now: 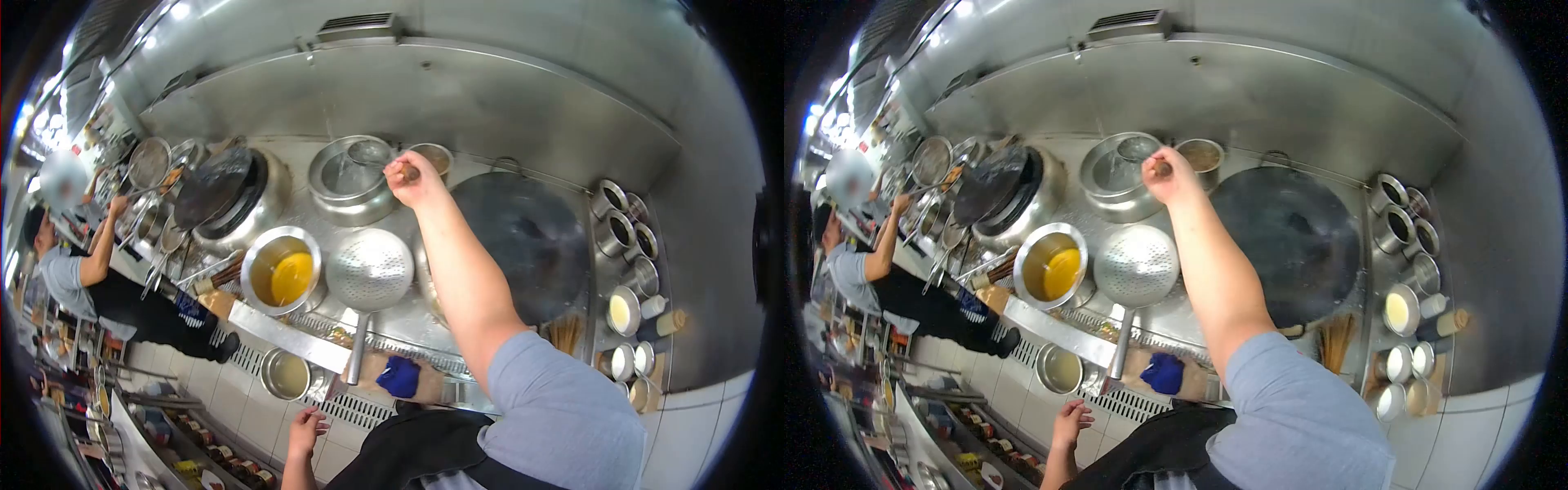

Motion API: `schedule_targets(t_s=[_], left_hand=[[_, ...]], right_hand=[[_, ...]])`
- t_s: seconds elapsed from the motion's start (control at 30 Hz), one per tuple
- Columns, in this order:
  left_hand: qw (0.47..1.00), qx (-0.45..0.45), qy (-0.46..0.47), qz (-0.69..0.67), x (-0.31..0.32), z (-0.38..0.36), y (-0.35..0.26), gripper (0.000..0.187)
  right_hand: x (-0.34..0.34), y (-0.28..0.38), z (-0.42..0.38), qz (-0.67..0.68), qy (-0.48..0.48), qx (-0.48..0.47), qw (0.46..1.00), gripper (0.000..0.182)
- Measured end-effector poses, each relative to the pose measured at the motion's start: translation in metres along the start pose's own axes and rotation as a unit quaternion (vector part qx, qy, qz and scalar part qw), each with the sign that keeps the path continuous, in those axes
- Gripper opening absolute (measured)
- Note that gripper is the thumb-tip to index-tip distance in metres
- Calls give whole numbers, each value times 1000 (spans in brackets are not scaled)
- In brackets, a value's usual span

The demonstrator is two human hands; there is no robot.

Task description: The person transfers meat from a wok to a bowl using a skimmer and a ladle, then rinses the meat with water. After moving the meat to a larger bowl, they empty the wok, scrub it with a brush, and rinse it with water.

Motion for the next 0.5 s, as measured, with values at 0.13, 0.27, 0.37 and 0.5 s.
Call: schedule_targets(t_s=[0.13,0.27,0.37,0.5], left_hand=[[999,41,25,23,35,-9,-26,33],[994,88,53,20,78,-20,-40,33],[990,119,75,22,114,-36,-53,32],[981,158,103,39,158,-64,-73,30]], right_hand=[[37,67,-43,2,24,-74,997,17],[69,140,-97,-64,-66,-100,991,13],[60,205,-136,-158,-104,-129,973,14],[27,286,-212,-307,-184,-143,923,18]])
Point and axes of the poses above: each hand's wrist, its own z-axis towards the middle knuckle, its own x-axis out of the palm, y = z × x, the point moved 4 cm from there along z, towards the middle knuckle, and after that the axes turned 1 degree about -y, right-handed, at the moved point
